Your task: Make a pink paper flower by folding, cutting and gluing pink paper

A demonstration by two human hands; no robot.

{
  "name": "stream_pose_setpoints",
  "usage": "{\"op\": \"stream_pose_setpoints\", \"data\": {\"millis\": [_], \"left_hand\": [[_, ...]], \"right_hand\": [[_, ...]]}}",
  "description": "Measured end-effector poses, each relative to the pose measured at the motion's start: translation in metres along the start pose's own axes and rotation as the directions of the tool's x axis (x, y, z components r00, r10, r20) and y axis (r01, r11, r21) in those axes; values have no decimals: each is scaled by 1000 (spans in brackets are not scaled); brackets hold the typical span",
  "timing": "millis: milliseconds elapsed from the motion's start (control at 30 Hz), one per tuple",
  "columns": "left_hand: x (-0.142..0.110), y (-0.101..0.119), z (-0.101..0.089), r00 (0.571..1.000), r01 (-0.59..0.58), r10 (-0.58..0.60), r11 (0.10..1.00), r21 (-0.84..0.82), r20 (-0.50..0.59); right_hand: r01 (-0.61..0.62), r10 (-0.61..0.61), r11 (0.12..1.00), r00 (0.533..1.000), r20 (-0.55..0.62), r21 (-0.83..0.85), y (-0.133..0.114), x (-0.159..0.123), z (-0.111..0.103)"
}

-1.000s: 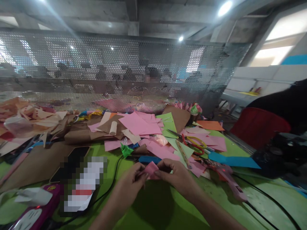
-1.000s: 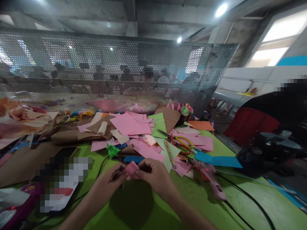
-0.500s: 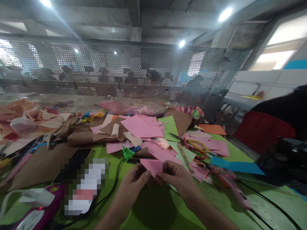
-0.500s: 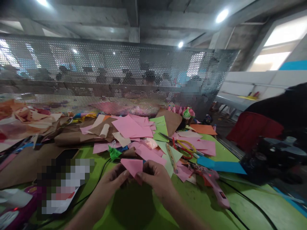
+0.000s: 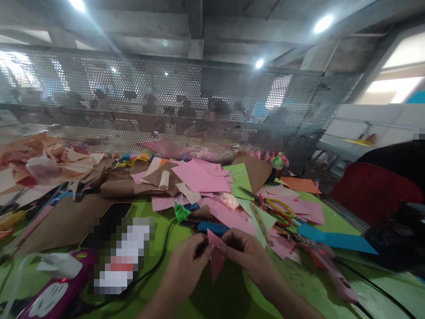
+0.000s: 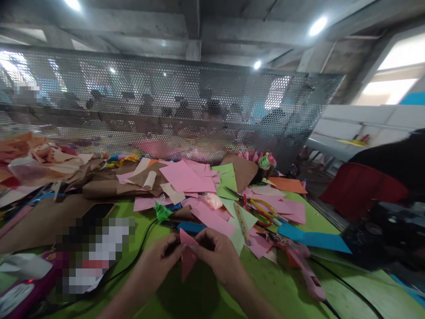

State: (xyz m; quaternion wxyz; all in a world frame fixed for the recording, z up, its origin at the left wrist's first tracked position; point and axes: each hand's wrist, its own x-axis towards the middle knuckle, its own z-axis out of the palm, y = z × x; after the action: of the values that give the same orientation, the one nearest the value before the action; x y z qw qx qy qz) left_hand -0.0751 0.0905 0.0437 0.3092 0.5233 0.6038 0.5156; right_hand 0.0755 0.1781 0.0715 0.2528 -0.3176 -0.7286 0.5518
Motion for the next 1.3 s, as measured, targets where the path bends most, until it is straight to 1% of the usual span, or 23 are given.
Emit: {"op": "stream_pose_setpoints", "data": {"millis": [167,233,300,367,433,533,600,733,800,1033,1233,1300], "left_hand": [[-2,4,-1,995,-72,58,981,180,80],[-2,6,-1,991,-88,63,972,218,117],[-2,8,-1,991,-76,50,971,226,121],[-2,9,0,993,-45,21,975,216,113],[-3,9,0,993,-27,4,981,191,121],[-3,8,-1,990,-24,0,986,164,144],[-3,8,-1,989,-29,4,985,168,149],[-2,8,-1,990,-53,26,979,199,135],[-2,8,-1,991,-48,22,980,192,135],[-1,3,0,993,42,-47,998,46,108],[0,-1,0,992,84,-80,996,-38,94],[0,-2,-1,994,68,-65,997,-31,91]], "right_hand": [[92,-92,993,996,6,-72,-5,-3,4],[118,-120,989,993,-19,-92,-3,-4,6],[104,-110,990,992,-62,-95,0,-5,7],[77,-81,996,991,-105,-49,2,-4,7],[57,-51,998,987,-152,35,3,-2,5],[64,-27,985,974,-224,158,0,0,0],[65,-18,977,974,-227,201,-2,1,-2],[41,0,977,981,-195,208,-3,1,-3],[52,-3,973,976,-216,225,-2,1,-4],[128,-12,904,962,-274,409,4,2,-9],[175,-11,856,947,-321,487,5,5,-11],[183,-11,848,944,-329,497,6,6,-11]]}}
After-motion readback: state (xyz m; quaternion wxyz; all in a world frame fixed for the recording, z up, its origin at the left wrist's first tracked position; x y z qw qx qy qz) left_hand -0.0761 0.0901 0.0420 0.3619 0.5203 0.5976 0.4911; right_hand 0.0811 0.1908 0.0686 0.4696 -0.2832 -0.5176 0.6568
